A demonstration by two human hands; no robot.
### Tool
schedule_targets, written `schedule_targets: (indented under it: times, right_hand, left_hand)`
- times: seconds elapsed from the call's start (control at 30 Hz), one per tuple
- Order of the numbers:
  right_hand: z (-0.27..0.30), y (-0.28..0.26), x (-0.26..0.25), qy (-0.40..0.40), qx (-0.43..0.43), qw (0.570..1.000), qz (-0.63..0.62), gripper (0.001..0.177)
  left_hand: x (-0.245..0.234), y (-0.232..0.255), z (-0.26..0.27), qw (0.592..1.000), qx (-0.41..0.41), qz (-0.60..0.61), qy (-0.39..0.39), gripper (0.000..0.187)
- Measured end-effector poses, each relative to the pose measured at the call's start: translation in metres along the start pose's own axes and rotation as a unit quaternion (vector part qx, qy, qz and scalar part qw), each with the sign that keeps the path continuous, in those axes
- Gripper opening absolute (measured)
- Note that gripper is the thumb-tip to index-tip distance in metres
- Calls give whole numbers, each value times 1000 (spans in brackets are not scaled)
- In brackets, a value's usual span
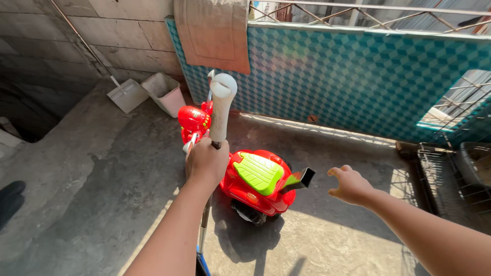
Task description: The person attaches a handle to a broom head, sweeps a concrete floor area near a balcony, and then picks up and shakes out a small dark mat over the railing.
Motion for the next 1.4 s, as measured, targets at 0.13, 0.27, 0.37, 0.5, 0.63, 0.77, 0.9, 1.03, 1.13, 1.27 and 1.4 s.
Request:
schedule_targets:
  times: [0.13,0.27,0.37,0.5,0.63,0.77,0.9,1.03,1.13,1.27,1.4]
  right_hand:
    - [-48,-14,32,24,-55,998,12,74]
    - [-80,-19,80,-12,-85,996,19,83]
    - [-88,-30,100,-20,-95,995,32,87]
    - [-88,-39,107,-2,-88,996,23,74]
    - [-81,-45,100,17,-75,997,16,51]
    - [-70,-40,96,22,-78,996,46,54]
    - [-46,-18,104,21,-57,997,38,53]
    - [-16,17,113,0,-25,998,55,52]
    - [22,44,119,10,12,999,40,52]
    - [72,69,125,-39,89,994,46,53]
    - [125,91,138,-29,164,985,47,51]
  left_hand:
    - [16,-23,-3,996,-85,23,-6,39]
    - [28,-31,0,996,-80,31,31,40]
    - [28,-28,5,997,-45,28,53,41]
    - [26,-29,16,996,-68,51,27,42]
    - [30,-20,25,996,-67,58,14,44]
    - [40,-7,31,995,-81,46,-28,44]
    - [50,0,34,995,-80,20,-55,42]
    - [59,-1,36,996,-50,5,-68,43]
    - [65,0,38,998,-2,-5,-65,40]
    - [68,-2,50,995,26,3,-93,38]
    - [68,12,64,989,98,11,-113,37]
Point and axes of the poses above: each hand's wrist, its own z-axis away from the middle knuckle, its own x-axis out of the palm, y = z × x, the point moved 4 cm from there along -z, towards the middle knuckle, and after that the axes turned 6 degrees about y, right-handed, at the moved point
